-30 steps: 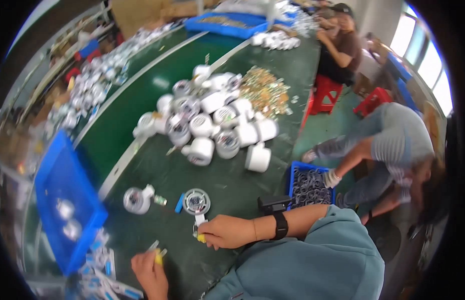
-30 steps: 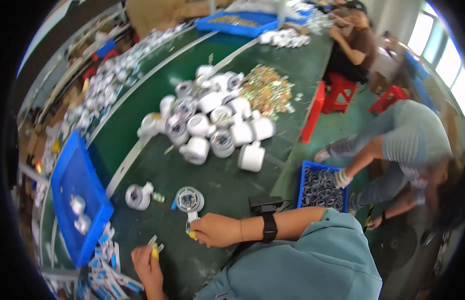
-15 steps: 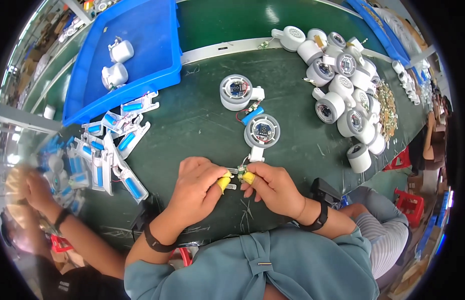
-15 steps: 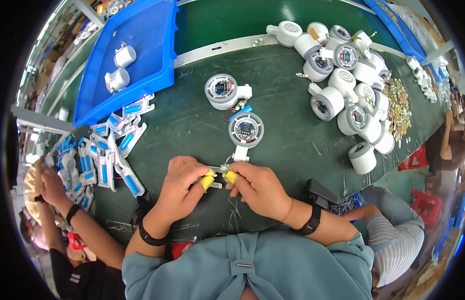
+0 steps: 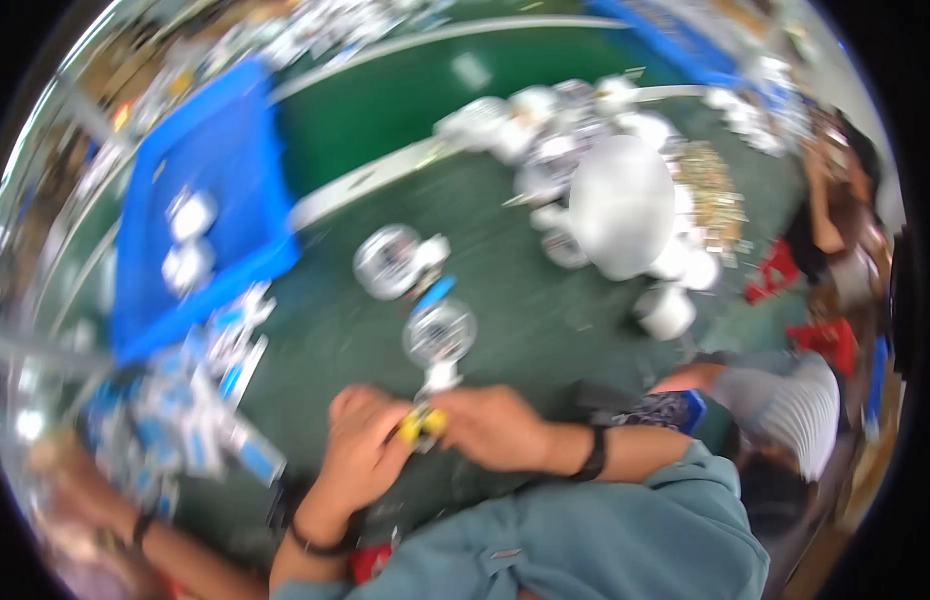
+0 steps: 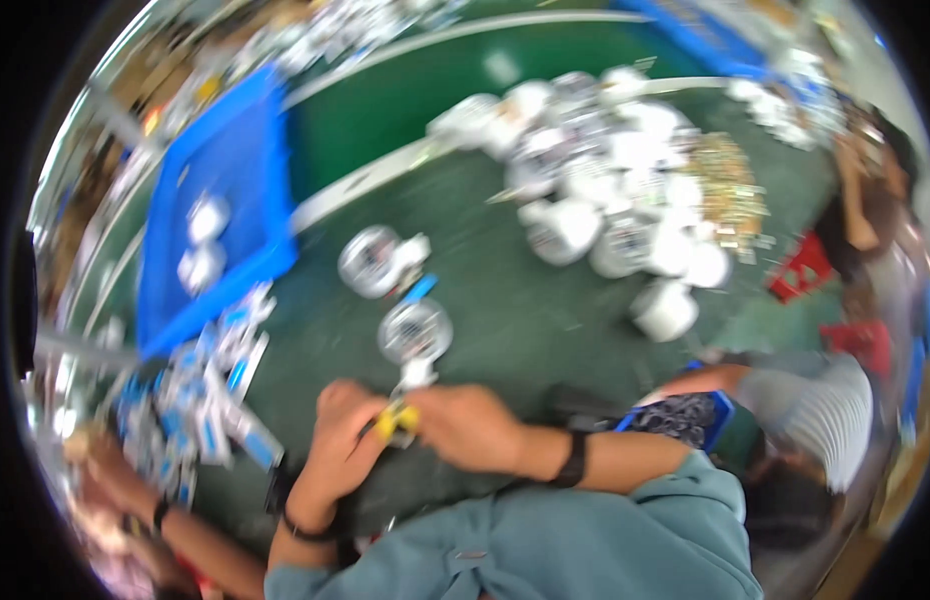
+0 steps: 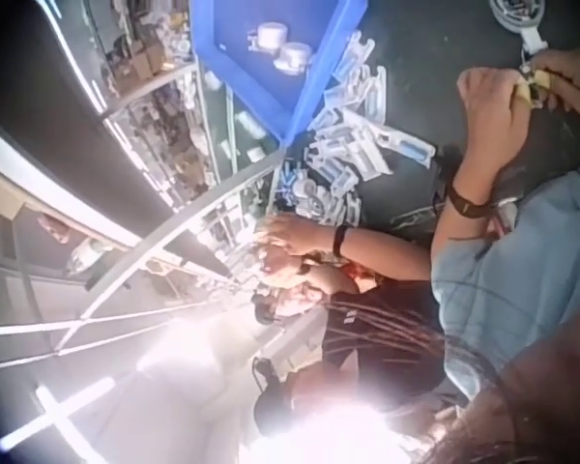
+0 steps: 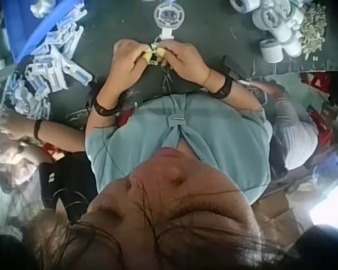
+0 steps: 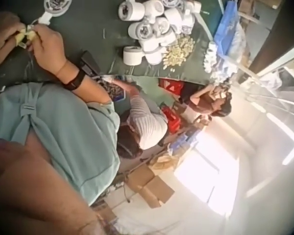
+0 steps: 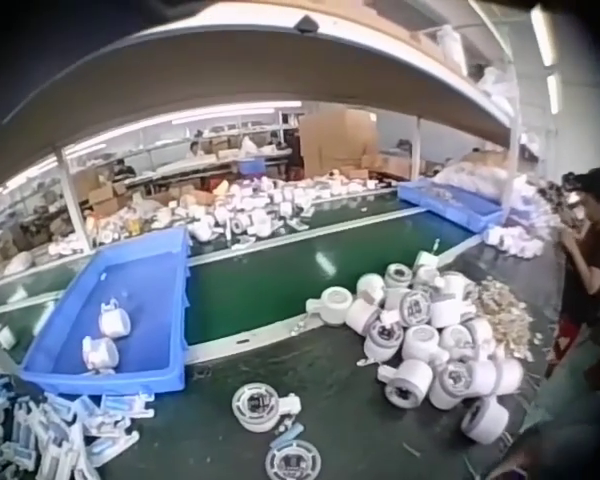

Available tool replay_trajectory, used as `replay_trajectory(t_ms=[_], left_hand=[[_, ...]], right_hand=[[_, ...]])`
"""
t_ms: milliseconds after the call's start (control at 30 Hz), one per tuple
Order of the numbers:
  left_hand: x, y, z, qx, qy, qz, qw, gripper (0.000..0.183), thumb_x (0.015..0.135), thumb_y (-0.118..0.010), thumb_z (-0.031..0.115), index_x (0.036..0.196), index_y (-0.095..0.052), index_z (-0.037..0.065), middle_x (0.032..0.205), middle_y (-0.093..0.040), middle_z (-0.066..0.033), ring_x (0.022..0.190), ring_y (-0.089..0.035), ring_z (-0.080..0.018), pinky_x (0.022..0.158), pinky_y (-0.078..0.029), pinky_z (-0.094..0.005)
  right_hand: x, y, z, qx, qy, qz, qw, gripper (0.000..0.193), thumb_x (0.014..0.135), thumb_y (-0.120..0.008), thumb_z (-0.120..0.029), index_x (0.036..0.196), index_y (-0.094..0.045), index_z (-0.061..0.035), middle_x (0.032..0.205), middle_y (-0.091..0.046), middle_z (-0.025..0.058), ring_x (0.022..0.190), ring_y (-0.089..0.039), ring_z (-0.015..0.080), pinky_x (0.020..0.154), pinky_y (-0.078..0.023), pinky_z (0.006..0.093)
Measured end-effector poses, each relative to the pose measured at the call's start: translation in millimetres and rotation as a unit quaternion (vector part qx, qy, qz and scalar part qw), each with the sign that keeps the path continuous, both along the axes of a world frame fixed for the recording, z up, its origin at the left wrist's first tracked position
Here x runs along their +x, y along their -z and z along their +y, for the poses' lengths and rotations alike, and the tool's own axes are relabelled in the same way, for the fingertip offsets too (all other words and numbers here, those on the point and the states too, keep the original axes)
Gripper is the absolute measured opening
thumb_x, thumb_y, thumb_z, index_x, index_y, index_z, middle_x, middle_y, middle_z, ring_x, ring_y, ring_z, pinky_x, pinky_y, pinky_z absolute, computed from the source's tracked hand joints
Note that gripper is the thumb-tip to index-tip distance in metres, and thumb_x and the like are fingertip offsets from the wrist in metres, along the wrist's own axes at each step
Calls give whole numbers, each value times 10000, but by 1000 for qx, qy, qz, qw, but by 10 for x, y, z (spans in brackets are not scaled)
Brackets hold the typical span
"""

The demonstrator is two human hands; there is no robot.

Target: The person assembles electronic devices by connecting wires from a battery pack to a circuit board inside a white plastic housing. They then press the components into the housing and place the partially assembled unit onto a pile on the workbench.

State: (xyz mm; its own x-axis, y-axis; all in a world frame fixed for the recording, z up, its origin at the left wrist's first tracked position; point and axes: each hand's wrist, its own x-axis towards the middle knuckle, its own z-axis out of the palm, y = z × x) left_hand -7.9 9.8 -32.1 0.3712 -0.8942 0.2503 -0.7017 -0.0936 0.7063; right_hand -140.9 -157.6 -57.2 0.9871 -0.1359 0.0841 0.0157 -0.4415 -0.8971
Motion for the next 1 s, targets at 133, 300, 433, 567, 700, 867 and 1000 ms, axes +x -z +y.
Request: replay_trajectory(t_ms=[133,300,433,567,700,867,1000], left_hand=[[40,46,144,33,29,-21,999,174,857,-644,222,928,-675,66,856,-624,-105,852,-556,-327,865,-379,-437],[128,-156,-46,75,84,-58,992,163,894,-589,86,1042,-618,23,976,-605,-170,979,-526,-408,927,-393,-493],[118,-177,269,129,72,-30,989,160,902,-577,77,1045,-612,16,1004,-597,-177,1020,-504,-404,932,-386,-488],[68,-191,286,149,64,11,987,144,910,-568,66,1037,-611,14,1014,-592,-183,1014,-504,-403,925,-389,-473],[29,-138,275,108,25,23,994,119,934,-561,64,1025,-618,14,980,-599,-184,957,-535,-379,879,-416,-443],[56,-66,289,84,27,-27,996,107,931,-588,59,1017,-633,14,936,-617,-174,882,-562,-368,832,-444,-435],[17,-44,308,55,-23,-14,998,130,899,-628,50,1020,-661,18,969,-633,-177,899,-582,-369,826,-470,-427]], right_hand=[[28,137,65,-26,-37,-83,996,122,907,-580,-200,955,-570,-89,789,-628,174,725,-622,423,622,-480,508],[27,150,166,66,-26,-148,986,102,890,-576,-142,939,-554,-54,784,-625,163,740,-616,404,633,-478,455],[66,266,240,-18,-30,-177,984,110,879,-585,-123,923,-538,-35,817,-631,160,750,-640,381,641,-500,444],[71,209,248,-16,-38,-165,985,120,870,-589,-115,923,-536,-20,826,-632,165,754,-645,383,643,-509,456],[79,220,249,-26,-33,-134,990,129,862,-590,-110,911,-533,-4,835,-637,171,753,-648,388,637,-511,459],[76,164,240,-46,-21,-128,990,157,849,-602,-114,919,-526,5,794,-635,170,724,-647,390,618,-510,461],[56,78,236,-71,-7,-98,993,168,841,-609,-108,928,-522,7,752,-631,163,693,-646,388,598,-508,462]])
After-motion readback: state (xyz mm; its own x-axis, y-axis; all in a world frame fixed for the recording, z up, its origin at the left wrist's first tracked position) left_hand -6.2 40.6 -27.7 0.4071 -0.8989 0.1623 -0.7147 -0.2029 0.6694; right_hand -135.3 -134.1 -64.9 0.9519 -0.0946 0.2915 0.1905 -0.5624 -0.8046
